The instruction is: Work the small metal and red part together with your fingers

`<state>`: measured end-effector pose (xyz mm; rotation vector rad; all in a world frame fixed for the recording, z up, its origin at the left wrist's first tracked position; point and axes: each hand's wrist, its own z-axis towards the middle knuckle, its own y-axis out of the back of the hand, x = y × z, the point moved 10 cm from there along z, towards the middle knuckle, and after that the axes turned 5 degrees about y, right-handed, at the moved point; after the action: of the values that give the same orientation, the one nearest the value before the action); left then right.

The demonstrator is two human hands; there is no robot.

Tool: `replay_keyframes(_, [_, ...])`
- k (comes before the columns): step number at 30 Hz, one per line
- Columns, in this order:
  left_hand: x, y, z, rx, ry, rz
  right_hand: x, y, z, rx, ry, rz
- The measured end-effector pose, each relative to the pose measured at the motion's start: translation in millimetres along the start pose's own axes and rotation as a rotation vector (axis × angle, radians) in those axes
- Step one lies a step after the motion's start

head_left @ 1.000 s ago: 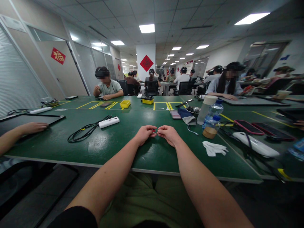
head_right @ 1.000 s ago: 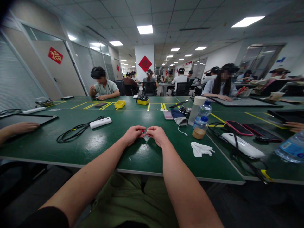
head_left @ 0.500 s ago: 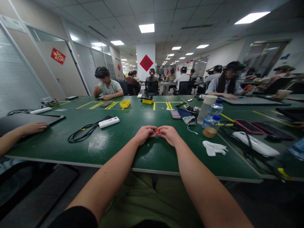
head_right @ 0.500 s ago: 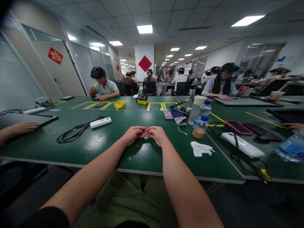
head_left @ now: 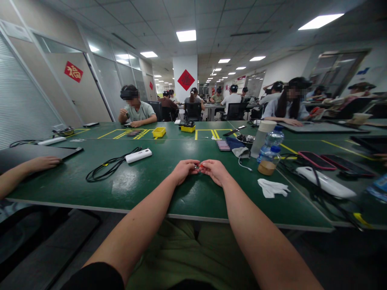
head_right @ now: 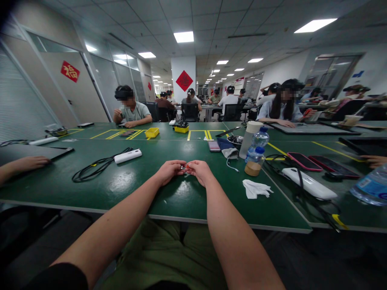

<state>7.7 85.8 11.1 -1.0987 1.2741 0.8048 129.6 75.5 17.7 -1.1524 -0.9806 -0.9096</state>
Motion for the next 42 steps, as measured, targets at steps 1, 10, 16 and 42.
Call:
replay_keyframes(1, [0.1,0.2,0.1,0.002,0.001,-0.005,0.0,0.2,0.1,-0.001,-0.002,0.0])
replay_keyframes(10, [0.9,-1.1,0.4,0.013,0.005,-0.004,-2.3,2.5,1.9,-0.012,-0.002,-0.012])
replay_keyframes(16, [-0.2,-0.6,-1.2,0.002,-0.003,0.024,-2.2,2.2,2.0,-0.01,0.015,-0.023])
replay_keyframes(42, [-8.5,-5.1,-6.8,0.001,-0.044,0.045,0.5,-1.3,0.6,0.017,0.04,-0.034])
